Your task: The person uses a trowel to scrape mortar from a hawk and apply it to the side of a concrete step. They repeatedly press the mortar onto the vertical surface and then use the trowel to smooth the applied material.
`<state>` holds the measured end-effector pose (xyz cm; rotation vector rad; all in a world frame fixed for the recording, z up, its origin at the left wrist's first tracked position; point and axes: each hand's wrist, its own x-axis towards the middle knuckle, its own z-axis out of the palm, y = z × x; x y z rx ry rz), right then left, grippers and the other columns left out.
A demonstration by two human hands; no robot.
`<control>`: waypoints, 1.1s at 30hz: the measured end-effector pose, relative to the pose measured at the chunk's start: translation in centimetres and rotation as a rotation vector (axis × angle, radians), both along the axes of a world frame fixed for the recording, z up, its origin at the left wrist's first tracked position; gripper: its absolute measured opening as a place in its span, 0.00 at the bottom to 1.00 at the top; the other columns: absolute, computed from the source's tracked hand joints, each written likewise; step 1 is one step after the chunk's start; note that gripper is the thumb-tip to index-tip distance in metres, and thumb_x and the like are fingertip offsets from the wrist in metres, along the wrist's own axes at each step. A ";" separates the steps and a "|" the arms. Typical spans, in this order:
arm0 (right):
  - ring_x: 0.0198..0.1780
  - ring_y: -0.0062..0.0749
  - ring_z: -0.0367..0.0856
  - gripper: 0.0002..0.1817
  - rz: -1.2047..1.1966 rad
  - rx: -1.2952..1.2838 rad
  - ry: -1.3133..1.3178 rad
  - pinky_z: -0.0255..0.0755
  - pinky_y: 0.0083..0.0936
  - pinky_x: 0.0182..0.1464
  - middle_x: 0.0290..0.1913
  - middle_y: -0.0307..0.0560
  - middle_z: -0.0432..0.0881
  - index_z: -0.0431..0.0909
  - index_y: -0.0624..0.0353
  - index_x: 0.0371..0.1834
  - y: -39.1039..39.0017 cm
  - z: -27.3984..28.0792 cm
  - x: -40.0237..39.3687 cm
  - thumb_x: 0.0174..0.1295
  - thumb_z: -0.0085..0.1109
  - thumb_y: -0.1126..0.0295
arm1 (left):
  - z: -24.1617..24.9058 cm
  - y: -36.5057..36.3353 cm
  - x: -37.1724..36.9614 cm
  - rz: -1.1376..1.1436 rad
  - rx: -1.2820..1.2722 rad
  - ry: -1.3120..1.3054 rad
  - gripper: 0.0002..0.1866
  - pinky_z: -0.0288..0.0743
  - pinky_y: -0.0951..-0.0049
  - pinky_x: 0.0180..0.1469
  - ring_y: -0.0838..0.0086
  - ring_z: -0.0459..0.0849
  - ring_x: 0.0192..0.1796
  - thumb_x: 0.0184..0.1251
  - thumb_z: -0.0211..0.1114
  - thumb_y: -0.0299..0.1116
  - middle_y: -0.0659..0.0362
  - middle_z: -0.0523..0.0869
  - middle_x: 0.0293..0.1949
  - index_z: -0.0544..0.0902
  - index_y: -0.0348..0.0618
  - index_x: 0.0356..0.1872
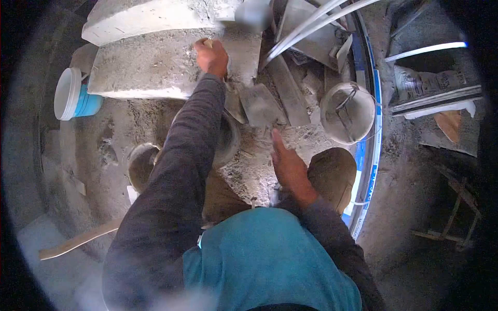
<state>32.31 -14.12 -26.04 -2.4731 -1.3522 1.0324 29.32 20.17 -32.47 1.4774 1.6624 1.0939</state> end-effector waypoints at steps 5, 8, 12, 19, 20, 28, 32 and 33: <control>0.35 0.62 0.81 0.37 0.060 0.039 -0.052 0.76 0.54 0.37 0.36 0.66 0.79 0.46 0.37 0.79 0.8 -0.1 0.7 0.69 0.50 0.65 | -0.2 -0.1 -0.5 0.009 0.104 0.016 0.24 0.77 0.56 0.51 0.46 0.85 0.47 0.62 0.65 0.39 0.39 0.85 0.44 0.72 0.40 0.56; 0.35 0.62 0.81 0.37 0.067 -0.059 -0.026 0.75 0.55 0.37 0.36 0.66 0.79 0.47 0.37 0.79 0.7 -0.2 0.8 0.69 0.50 0.65 | -0.2 -0.1 -0.3 -0.029 0.072 0.050 0.23 0.77 0.56 0.51 0.47 0.85 0.48 0.62 0.66 0.39 0.40 0.85 0.44 0.73 0.41 0.55; 0.36 0.63 0.81 0.36 0.085 0.119 -0.067 0.75 0.55 0.38 0.37 0.67 0.79 0.47 0.37 0.79 2.3 0.2 1.7 0.69 0.50 0.65 | -1.0 1.2 0.5 -0.054 0.066 0.044 0.23 0.77 0.55 0.51 0.49 0.85 0.48 0.59 0.67 0.39 0.42 0.85 0.45 0.75 0.41 0.53; 0.40 0.63 0.80 0.38 0.080 0.037 -0.023 0.74 0.54 0.42 0.42 0.67 0.80 0.44 0.37 0.79 2.1 -0.5 1.4 0.69 0.50 0.62 | -0.8 0.4 0.3 -0.043 0.050 0.070 0.22 0.77 0.56 0.51 0.49 0.85 0.47 0.61 0.66 0.40 0.41 0.85 0.44 0.76 0.40 0.53; 0.40 0.63 0.80 0.38 0.071 0.052 -0.035 0.74 0.54 0.42 0.42 0.67 0.80 0.44 0.37 0.79 2.3 -1.2 1.3 0.69 0.50 0.62 | -1.1 0.4 0.0 -0.045 0.070 0.076 0.22 0.77 0.56 0.50 0.50 0.85 0.47 0.62 0.65 0.40 0.42 0.86 0.43 0.76 0.39 0.53; 0.46 0.63 0.81 0.29 -0.205 0.520 0.089 0.75 0.48 0.50 0.47 0.65 0.82 0.62 0.58 0.70 -1.6 -2.6 1.3 0.69 0.54 0.59 | 0.2 0.6 -2.2 -0.011 0.165 -0.031 0.20 0.78 0.61 0.44 0.59 0.84 0.41 0.66 0.65 0.38 0.48 0.84 0.41 0.73 0.39 0.54; 0.42 0.55 0.82 0.27 -0.614 0.471 0.204 0.75 0.43 0.50 0.41 0.59 0.82 0.74 0.65 0.54 -1.2 0.4 1.6 0.60 0.65 0.54 | 7.7 -3.8 -6.2 0.049 0.030 -0.862 0.14 0.75 0.71 0.29 0.73 0.78 0.31 0.73 0.58 0.38 0.56 0.79 0.34 0.68 0.42 0.50; 0.37 0.39 0.83 0.25 -0.654 0.531 0.311 0.77 0.36 0.43 0.39 0.53 0.83 0.74 0.63 0.51 -0.6 0.1 1.9 0.59 0.67 0.56 | 9.7 -4.7 -7.0 0.083 0.023 -0.984 0.15 0.75 0.70 0.30 0.73 0.77 0.31 0.73 0.59 0.39 0.57 0.77 0.34 0.67 0.43 0.49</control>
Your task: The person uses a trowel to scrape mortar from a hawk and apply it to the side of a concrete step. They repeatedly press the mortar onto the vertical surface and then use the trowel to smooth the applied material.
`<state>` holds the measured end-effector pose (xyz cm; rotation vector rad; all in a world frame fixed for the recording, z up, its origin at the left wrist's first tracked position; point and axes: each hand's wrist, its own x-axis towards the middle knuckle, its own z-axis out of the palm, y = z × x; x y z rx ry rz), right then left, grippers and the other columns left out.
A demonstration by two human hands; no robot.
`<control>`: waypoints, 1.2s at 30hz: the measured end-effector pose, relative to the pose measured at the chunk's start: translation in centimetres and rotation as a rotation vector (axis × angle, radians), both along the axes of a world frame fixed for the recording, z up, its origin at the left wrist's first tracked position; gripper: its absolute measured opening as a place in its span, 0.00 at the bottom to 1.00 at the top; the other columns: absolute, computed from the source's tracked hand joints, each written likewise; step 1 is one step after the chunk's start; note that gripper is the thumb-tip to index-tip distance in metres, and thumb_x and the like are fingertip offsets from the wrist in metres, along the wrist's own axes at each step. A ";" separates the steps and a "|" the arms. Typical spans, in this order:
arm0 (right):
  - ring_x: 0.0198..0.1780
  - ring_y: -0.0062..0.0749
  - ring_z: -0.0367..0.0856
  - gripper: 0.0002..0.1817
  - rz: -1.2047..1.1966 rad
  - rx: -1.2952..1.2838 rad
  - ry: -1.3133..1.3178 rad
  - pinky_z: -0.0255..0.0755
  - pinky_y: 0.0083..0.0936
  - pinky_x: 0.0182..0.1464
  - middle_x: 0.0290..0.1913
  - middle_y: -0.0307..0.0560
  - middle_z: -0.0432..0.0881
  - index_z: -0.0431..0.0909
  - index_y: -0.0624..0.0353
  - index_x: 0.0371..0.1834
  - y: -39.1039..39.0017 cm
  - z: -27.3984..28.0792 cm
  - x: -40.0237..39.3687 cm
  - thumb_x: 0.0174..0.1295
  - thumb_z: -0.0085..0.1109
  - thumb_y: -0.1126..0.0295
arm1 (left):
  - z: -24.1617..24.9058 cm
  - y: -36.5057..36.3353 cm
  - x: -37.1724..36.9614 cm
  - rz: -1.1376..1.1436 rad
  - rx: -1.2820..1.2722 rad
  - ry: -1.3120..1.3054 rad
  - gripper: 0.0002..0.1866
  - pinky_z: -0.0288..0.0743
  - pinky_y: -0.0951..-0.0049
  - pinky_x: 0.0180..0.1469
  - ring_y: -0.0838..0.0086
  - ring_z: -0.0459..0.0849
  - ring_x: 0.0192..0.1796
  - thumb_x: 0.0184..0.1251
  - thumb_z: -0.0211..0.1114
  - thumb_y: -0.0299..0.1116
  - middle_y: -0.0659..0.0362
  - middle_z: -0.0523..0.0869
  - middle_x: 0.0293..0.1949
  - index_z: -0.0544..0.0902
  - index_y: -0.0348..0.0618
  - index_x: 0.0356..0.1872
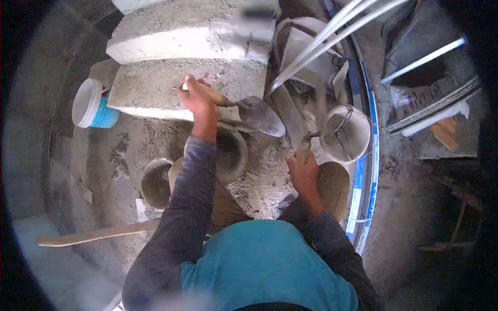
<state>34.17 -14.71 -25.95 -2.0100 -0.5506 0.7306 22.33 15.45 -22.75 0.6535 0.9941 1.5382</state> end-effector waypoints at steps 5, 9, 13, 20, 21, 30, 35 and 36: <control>0.28 0.26 0.79 0.20 -0.037 0.320 0.202 0.76 0.26 0.31 0.35 0.47 0.81 0.72 0.63 0.48 3.8 8.2 -1.7 0.59 0.68 0.65 | 8.0 -3.8 -2.9 0.073 -0.050 -0.210 0.15 0.75 0.68 0.30 0.71 0.77 0.31 0.73 0.59 0.41 0.57 0.76 0.32 0.67 0.44 0.47; 0.25 0.26 0.78 0.21 -0.062 0.531 0.162 0.75 0.25 0.28 0.33 0.47 0.79 0.68 0.66 0.52 5.0 11.4 -2.5 0.59 0.67 0.71 | 10.4 -4.5 -4.7 0.064 -0.074 -0.301 0.15 0.76 0.67 0.32 0.70 0.78 0.32 0.73 0.60 0.42 0.56 0.77 0.32 0.68 0.43 0.46; 0.25 0.27 0.78 0.23 -0.048 0.616 0.204 0.74 0.25 0.26 0.32 0.46 0.79 0.66 0.66 0.54 5.4 13.6 -3.3 0.60 0.66 0.73 | 14.0 -6.4 -6.5 -0.024 -0.055 -0.467 0.16 0.76 0.65 0.40 0.69 0.78 0.36 0.74 0.59 0.44 0.57 0.76 0.35 0.69 0.44 0.49; 0.30 0.30 0.80 0.23 0.137 0.591 -0.087 0.74 0.26 0.30 0.35 0.47 0.79 0.67 0.65 0.55 5.6 11.6 -2.3 0.63 0.66 0.68 | 15.6 -9.6 -8.0 -0.210 0.098 -0.670 0.14 0.76 0.66 0.40 0.71 0.77 0.34 0.74 0.59 0.42 0.59 0.74 0.31 0.70 0.44 0.47; 0.31 0.34 0.81 0.23 0.203 0.518 -0.318 0.75 0.29 0.32 0.36 0.49 0.80 0.67 0.64 0.54 5.5 11.6 -2.0 0.63 0.66 0.66 | 15.7 -9.5 -8.5 -0.156 0.107 -0.609 0.13 0.77 0.66 0.36 0.71 0.78 0.31 0.73 0.60 0.41 0.60 0.74 0.29 0.71 0.43 0.45; 0.39 0.48 0.83 0.23 0.370 0.323 -0.913 0.75 0.40 0.42 0.38 0.57 0.82 0.73 0.64 0.50 2.9 13.4 -2.1 0.61 0.68 0.58 | 16.0 -11.4 -9.9 -0.349 0.277 -0.484 0.16 0.77 0.73 0.33 0.74 0.81 0.31 0.62 0.72 0.26 0.51 0.85 0.41 0.72 0.42 0.44; 0.40 0.50 0.83 0.23 0.390 0.401 -0.999 0.75 0.41 0.41 0.38 0.57 0.81 0.75 0.62 0.49 2.8 13.1 -1.9 0.58 0.71 0.59 | 17.3 -12.7 -10.2 -0.449 0.273 -0.548 0.18 0.78 0.73 0.33 0.75 0.82 0.33 0.59 0.73 0.24 0.55 0.84 0.38 0.72 0.44 0.44; 0.39 0.52 0.83 0.23 0.371 0.368 -0.989 0.75 0.41 0.41 0.37 0.56 0.81 0.75 0.61 0.48 2.7 13.0 -1.8 0.57 0.72 0.59 | 17.4 -12.7 -10.2 -0.443 0.281 -0.488 0.18 0.78 0.73 0.33 0.75 0.82 0.32 0.59 0.73 0.24 0.56 0.84 0.37 0.72 0.44 0.44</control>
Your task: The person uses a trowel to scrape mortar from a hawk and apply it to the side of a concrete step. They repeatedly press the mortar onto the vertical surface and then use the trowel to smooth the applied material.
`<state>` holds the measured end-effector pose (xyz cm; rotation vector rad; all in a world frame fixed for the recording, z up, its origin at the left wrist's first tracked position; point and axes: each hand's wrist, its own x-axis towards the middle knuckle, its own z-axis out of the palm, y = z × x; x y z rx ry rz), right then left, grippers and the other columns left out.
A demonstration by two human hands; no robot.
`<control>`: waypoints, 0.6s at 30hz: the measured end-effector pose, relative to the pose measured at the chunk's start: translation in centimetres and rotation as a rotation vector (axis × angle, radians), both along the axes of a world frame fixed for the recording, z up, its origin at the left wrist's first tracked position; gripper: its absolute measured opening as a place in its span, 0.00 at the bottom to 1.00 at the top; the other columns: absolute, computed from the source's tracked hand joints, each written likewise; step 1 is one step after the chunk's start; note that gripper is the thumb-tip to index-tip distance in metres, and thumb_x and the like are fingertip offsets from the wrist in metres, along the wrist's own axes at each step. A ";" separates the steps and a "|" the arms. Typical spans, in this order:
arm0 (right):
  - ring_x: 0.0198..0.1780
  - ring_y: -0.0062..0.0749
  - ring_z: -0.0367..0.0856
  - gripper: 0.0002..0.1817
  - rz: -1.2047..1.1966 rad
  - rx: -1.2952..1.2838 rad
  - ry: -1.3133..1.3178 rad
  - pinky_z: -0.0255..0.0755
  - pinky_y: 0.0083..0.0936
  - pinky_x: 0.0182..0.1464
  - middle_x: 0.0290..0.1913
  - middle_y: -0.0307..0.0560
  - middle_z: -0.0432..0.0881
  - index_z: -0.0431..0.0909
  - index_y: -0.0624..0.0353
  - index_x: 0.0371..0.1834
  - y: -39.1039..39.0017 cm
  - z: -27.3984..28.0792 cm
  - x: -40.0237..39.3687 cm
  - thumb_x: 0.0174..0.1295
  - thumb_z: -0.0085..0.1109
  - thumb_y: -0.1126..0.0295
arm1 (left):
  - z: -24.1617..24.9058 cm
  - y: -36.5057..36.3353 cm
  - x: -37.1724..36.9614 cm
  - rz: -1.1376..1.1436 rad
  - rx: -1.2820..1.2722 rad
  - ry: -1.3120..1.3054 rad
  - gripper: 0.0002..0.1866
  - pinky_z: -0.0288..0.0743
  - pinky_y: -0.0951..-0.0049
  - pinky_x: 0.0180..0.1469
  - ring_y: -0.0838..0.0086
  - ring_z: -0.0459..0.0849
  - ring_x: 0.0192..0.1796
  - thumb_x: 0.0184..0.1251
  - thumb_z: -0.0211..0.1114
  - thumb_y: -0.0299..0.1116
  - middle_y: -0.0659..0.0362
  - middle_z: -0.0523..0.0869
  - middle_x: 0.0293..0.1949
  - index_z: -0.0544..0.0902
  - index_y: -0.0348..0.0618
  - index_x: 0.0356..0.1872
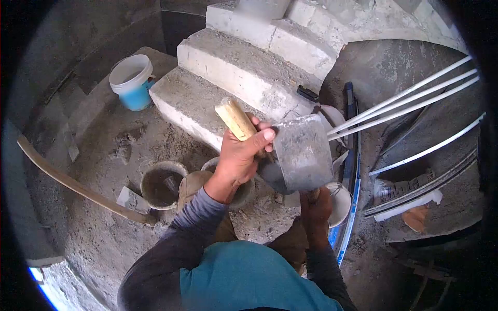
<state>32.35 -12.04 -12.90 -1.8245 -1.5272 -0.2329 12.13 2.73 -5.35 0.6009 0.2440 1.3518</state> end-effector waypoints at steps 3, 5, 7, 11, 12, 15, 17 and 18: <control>0.39 0.53 0.82 0.22 -0.021 0.005 -0.030 0.74 0.42 0.40 0.36 0.56 0.80 0.74 0.60 0.46 -0.5 -0.2 0.4 0.55 0.73 0.60 | -0.1 0.2 0.1 0.023 -0.002 0.056 0.17 0.77 0.73 0.32 0.75 0.82 0.32 0.59 0.71 0.22 0.58 0.83 0.34 0.72 0.44 0.44; 0.38 0.53 0.82 0.22 -0.015 -0.025 -0.009 0.74 0.42 0.40 0.36 0.55 0.80 0.74 0.60 0.44 -0.6 -0.4 0.7 0.55 0.73 0.60 | -0.2 0.3 0.3 0.025 -0.020 0.060 0.16 0.77 0.73 0.32 0.74 0.82 0.31 0.59 0.70 0.21 0.59 0.83 0.32 0.72 0.44 0.43; 0.37 0.53 0.81 0.22 -0.007 -0.053 0.013 0.73 0.42 0.39 0.35 0.55 0.79 0.73 0.59 0.43 -0.8 -0.5 0.7 0.54 0.73 0.60 | -0.5 0.5 0.5 -0.017 -0.034 0.011 0.14 0.76 0.72 0.32 0.74 0.82 0.31 0.61 0.68 0.21 0.59 0.82 0.31 0.72 0.44 0.43; 0.37 0.53 0.81 0.21 -0.014 -0.126 0.169 0.73 0.41 0.41 0.36 0.56 0.79 0.72 0.59 0.42 -1.0 0.7 -0.7 0.56 0.72 0.61 | -0.3 0.5 0.8 -0.042 -0.069 0.027 0.13 0.76 0.71 0.32 0.73 0.81 0.30 0.63 0.67 0.22 0.59 0.81 0.30 0.72 0.44 0.42; 0.37 0.53 0.80 0.20 0.031 -0.090 0.232 0.73 0.41 0.42 0.36 0.56 0.79 0.72 0.59 0.43 -1.0 1.0 -0.9 0.56 0.72 0.62 | -0.3 0.6 1.0 -0.032 -0.096 0.014 0.12 0.76 0.70 0.32 0.73 0.81 0.30 0.63 0.67 0.23 0.59 0.81 0.30 0.72 0.44 0.42; 0.39 0.53 0.81 0.21 -0.010 -0.157 0.172 0.73 0.39 0.44 0.38 0.56 0.79 0.73 0.61 0.46 -2.0 0.9 -0.4 0.57 0.71 0.63 | -1.6 2.0 1.9 0.072 -0.123 0.048 0.11 0.74 0.70 0.31 0.73 0.80 0.29 0.65 0.66 0.27 0.59 0.80 0.30 0.72 0.43 0.42; 0.42 0.55 0.81 0.23 -0.034 -0.161 0.188 0.74 0.40 0.45 0.40 0.59 0.80 0.73 0.61 0.49 -2.5 -0.5 0.6 0.57 0.71 0.62 | -3.5 3.9 2.8 0.164 -0.138 0.106 0.10 0.74 0.69 0.30 0.73 0.79 0.28 0.66 0.66 0.29 0.59 0.79 0.30 0.72 0.43 0.42; 0.44 0.56 0.82 0.24 -0.049 -0.159 0.197 0.74 0.40 0.46 0.42 0.61 0.81 0.73 0.61 0.52 -3.0 -1.2 0.7 0.57 0.71 0.62 | -4.6 5.1 3.4 0.222 -0.173 0.093 0.11 0.73 0.69 0.29 0.72 0.78 0.27 0.67 0.65 0.31 0.59 0.78 0.29 0.72 0.42 0.41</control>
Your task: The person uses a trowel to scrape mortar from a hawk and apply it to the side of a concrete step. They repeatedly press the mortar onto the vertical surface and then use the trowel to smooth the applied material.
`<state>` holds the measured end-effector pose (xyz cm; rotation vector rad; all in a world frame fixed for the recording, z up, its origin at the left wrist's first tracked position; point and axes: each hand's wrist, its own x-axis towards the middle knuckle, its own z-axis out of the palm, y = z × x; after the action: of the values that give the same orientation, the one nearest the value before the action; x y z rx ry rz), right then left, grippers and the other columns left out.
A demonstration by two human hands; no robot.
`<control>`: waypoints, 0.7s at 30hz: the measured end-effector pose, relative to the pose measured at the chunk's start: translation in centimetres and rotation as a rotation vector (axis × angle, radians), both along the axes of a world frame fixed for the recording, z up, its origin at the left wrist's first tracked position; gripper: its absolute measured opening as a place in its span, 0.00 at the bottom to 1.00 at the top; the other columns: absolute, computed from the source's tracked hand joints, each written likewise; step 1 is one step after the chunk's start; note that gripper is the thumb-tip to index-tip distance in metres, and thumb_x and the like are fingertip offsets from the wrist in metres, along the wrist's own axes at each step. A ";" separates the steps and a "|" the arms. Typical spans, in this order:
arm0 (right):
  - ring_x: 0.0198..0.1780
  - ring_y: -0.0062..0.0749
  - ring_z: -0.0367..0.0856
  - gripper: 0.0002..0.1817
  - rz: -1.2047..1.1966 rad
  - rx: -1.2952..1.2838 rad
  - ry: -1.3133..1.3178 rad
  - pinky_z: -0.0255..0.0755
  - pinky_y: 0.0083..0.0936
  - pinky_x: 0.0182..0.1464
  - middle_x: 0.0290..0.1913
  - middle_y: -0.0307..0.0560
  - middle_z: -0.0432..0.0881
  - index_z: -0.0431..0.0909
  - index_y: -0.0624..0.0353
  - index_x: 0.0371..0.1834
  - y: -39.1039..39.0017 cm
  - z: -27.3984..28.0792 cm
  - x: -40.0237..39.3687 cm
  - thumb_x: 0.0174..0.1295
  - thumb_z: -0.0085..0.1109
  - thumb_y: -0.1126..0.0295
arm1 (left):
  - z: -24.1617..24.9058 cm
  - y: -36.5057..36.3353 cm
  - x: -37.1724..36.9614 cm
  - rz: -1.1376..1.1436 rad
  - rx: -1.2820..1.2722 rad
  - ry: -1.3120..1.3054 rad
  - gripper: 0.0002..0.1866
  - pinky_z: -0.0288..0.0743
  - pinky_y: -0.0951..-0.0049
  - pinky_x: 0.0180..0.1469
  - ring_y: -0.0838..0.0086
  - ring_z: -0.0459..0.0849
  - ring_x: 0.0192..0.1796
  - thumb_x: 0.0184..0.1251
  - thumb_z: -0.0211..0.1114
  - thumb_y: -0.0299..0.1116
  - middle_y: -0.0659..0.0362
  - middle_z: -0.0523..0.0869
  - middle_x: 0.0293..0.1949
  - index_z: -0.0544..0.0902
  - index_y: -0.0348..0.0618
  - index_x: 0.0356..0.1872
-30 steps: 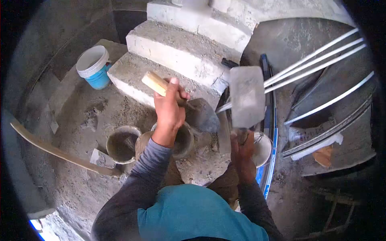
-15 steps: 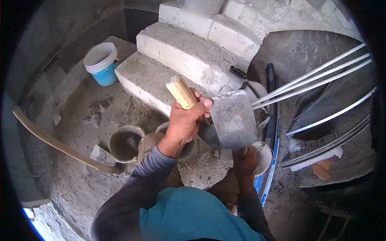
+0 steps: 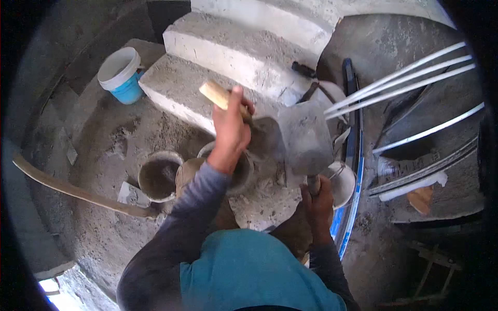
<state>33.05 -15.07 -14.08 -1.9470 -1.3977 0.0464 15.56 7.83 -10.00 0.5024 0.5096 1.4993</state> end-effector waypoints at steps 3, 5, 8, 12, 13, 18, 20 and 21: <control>0.54 0.60 0.80 0.28 -0.127 -0.311 0.133 0.73 0.43 0.55 0.51 0.64 0.80 0.71 0.62 0.60 -1.6 -0.2 -0.7 0.60 0.67 0.59 | -5.0 4.6 2.6 0.071 -0.081 -0.034 0.12 0.72 0.68 0.27 0.71 0.77 0.25 0.68 0.65 0.36 0.59 0.76 0.27 0.71 0.43 0.41; 0.54 0.61 0.79 0.30 -0.067 -0.325 0.090 0.73 0.44 0.56 0.52 0.64 0.80 0.70 0.62 0.63 -3.5 -3.9 0.0 0.61 0.66 0.59 | -8.1 6.8 4.2 0.057 -0.126 -0.069 0.12 0.73 0.68 0.27 0.70 0.77 0.25 0.66 0.64 0.34 0.59 0.75 0.27 0.70 0.43 0.42; 0.52 0.61 0.79 0.30 0.040 -0.363 -0.029 0.73 0.46 0.53 0.52 0.64 0.79 0.67 0.61 0.66 -4.5 -7.6 0.3 0.64 0.62 0.60 | -14.4 9.7 6.6 -0.069 -0.238 -0.061 0.14 0.74 0.69 0.29 0.69 0.78 0.29 0.64 0.63 0.30 0.57 0.75 0.30 0.67 0.40 0.45; 0.48 0.58 0.81 0.29 0.020 -0.800 -0.003 0.75 0.48 0.47 0.48 0.63 0.80 0.64 0.50 0.71 -3.0 -7.6 -1.0 0.67 0.57 0.59 | -19.7 11.7 8.8 -0.099 -0.303 0.086 0.16 0.72 0.71 0.27 0.73 0.78 0.26 0.60 0.64 0.32 0.58 0.77 0.28 0.69 0.41 0.44; 0.48 0.58 0.81 0.29 0.010 -0.803 0.010 0.75 0.48 0.47 0.48 0.63 0.80 0.64 0.50 0.71 -2.7 -7.9 -1.1 0.67 0.57 0.59 | -20.7 12.3 9.3 -0.111 -0.306 0.095 0.16 0.72 0.71 0.27 0.73 0.78 0.26 0.60 0.64 0.32 0.58 0.77 0.28 0.69 0.41 0.44; 0.40 0.58 0.80 0.30 0.068 -0.824 -0.031 0.73 0.51 0.40 0.39 0.59 0.78 0.60 0.35 0.74 -1.6 -10.1 -0.9 0.69 0.53 0.56 | -23.8 13.0 9.8 -0.270 -0.413 0.221 0.17 0.72 0.72 0.25 0.72 0.78 0.25 0.60 0.65 0.33 0.58 0.77 0.27 0.69 0.41 0.46; 0.39 0.58 0.80 0.30 0.080 -0.831 -0.018 0.73 0.51 0.40 0.38 0.58 0.77 0.59 0.33 0.74 -1.3 -11.3 -0.5 0.69 0.52 0.56 | -24.2 12.9 9.6 -0.341 -0.374 0.243 0.19 0.73 0.73 0.25 0.72 0.79 0.25 0.59 0.66 0.33 0.57 0.77 0.28 0.69 0.40 0.47; 0.39 0.57 0.80 0.29 0.097 -0.836 -0.018 0.73 0.51 0.39 0.38 0.58 0.76 0.59 0.31 0.74 -1.3 -11.6 -0.3 0.69 0.51 0.56 | -24.4 13.1 9.5 -0.337 -0.339 0.291 0.22 0.74 0.71 0.26 0.70 0.79 0.26 0.58 0.67 0.33 0.56 0.78 0.30 0.68 0.40 0.51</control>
<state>32.76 -16.35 -25.69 -2.5224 -1.6354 0.7678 25.05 20.96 -34.39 0.5116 0.8457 0.9962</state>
